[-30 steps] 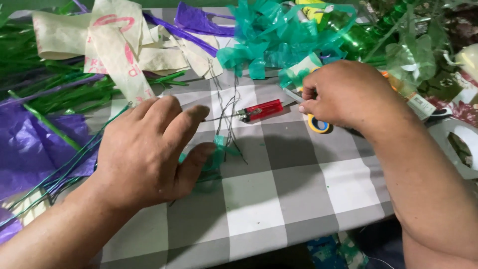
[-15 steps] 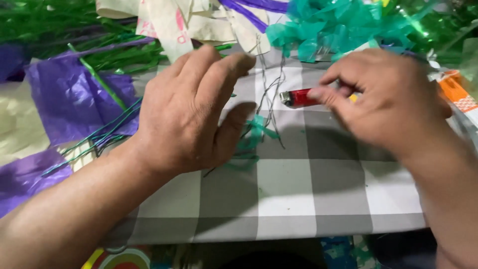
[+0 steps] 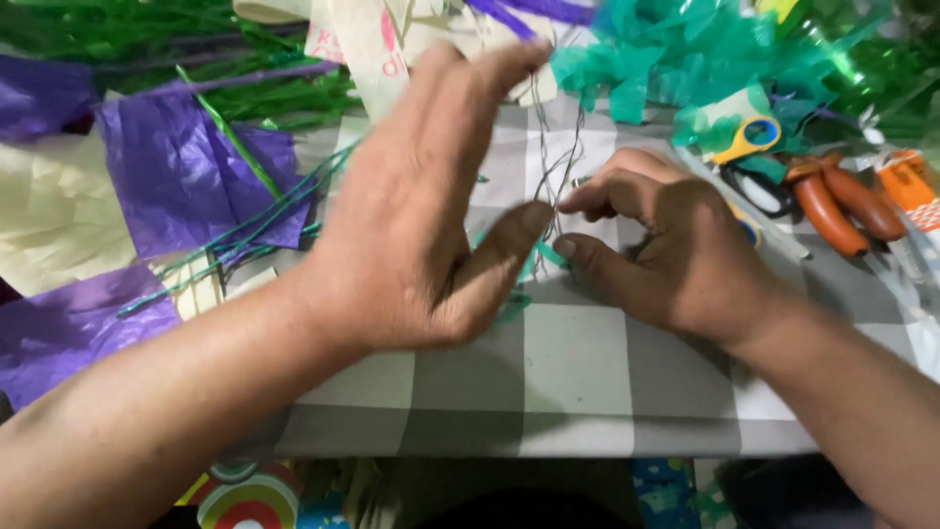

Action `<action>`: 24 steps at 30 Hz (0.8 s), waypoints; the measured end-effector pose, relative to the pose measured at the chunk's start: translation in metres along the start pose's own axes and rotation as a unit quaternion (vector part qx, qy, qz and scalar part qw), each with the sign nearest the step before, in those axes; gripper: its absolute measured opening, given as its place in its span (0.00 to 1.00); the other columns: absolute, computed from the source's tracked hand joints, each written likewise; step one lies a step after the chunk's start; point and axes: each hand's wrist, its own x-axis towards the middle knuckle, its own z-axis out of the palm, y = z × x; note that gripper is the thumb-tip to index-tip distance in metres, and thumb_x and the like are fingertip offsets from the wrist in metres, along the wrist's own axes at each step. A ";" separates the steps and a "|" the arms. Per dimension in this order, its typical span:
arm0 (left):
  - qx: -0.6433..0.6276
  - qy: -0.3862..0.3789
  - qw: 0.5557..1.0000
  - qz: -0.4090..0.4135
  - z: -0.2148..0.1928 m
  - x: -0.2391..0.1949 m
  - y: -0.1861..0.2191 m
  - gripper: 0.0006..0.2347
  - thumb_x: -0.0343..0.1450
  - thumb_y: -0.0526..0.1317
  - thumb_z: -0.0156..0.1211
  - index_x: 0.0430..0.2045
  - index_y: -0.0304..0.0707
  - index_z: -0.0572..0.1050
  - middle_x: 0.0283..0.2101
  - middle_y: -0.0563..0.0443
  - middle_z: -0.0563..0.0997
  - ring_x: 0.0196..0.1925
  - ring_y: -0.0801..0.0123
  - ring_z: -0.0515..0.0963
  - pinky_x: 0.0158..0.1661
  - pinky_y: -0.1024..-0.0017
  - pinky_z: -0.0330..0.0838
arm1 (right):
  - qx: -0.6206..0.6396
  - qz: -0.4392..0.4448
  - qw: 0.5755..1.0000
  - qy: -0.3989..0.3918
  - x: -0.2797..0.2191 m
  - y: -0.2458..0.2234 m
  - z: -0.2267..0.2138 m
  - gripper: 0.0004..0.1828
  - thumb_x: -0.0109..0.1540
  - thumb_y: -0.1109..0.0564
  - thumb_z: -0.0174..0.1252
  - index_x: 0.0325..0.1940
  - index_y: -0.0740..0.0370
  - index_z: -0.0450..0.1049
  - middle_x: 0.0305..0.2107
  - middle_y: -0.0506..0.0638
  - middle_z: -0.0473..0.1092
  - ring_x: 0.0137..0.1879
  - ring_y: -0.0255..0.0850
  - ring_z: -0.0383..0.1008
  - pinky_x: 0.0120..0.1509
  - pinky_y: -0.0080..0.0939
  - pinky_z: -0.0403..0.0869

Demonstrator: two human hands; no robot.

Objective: Wrapping thin green plastic strips around metal wires to create stems for artificial flowers, using a lighter to secure the ends.

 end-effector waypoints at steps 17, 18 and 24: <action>-0.333 -0.191 0.920 -0.081 0.004 0.004 0.038 0.32 0.76 0.55 0.42 0.70 0.30 0.52 0.43 0.47 0.59 0.45 0.63 0.60 0.48 0.66 0.65 | 0.441 -0.100 0.881 0.142 -0.014 0.001 0.007 0.10 0.71 0.53 0.57 0.53 0.59 0.75 0.46 0.55 0.68 0.57 0.45 0.70 0.61 0.43 0.75; -0.363 -0.187 0.909 -0.081 0.006 0.001 0.034 0.31 0.78 0.54 0.43 0.72 0.32 0.50 0.46 0.47 0.59 0.47 0.62 0.61 0.51 0.66 0.65 | 0.449 -0.095 0.878 0.135 -0.013 0.000 0.006 0.08 0.71 0.53 0.56 0.50 0.57 0.75 0.45 0.55 0.69 0.53 0.44 0.70 0.57 0.43 0.76; -0.196 -0.135 0.970 -0.052 0.013 0.011 0.002 0.21 0.77 0.48 0.41 0.60 0.32 0.64 0.53 0.39 0.68 0.56 0.51 0.71 0.57 0.56 0.69 | 0.491 -0.043 0.861 0.125 -0.013 0.013 -0.025 0.11 0.71 0.49 0.53 0.41 0.58 0.69 0.46 0.59 0.73 0.49 0.46 0.75 0.57 0.43 0.77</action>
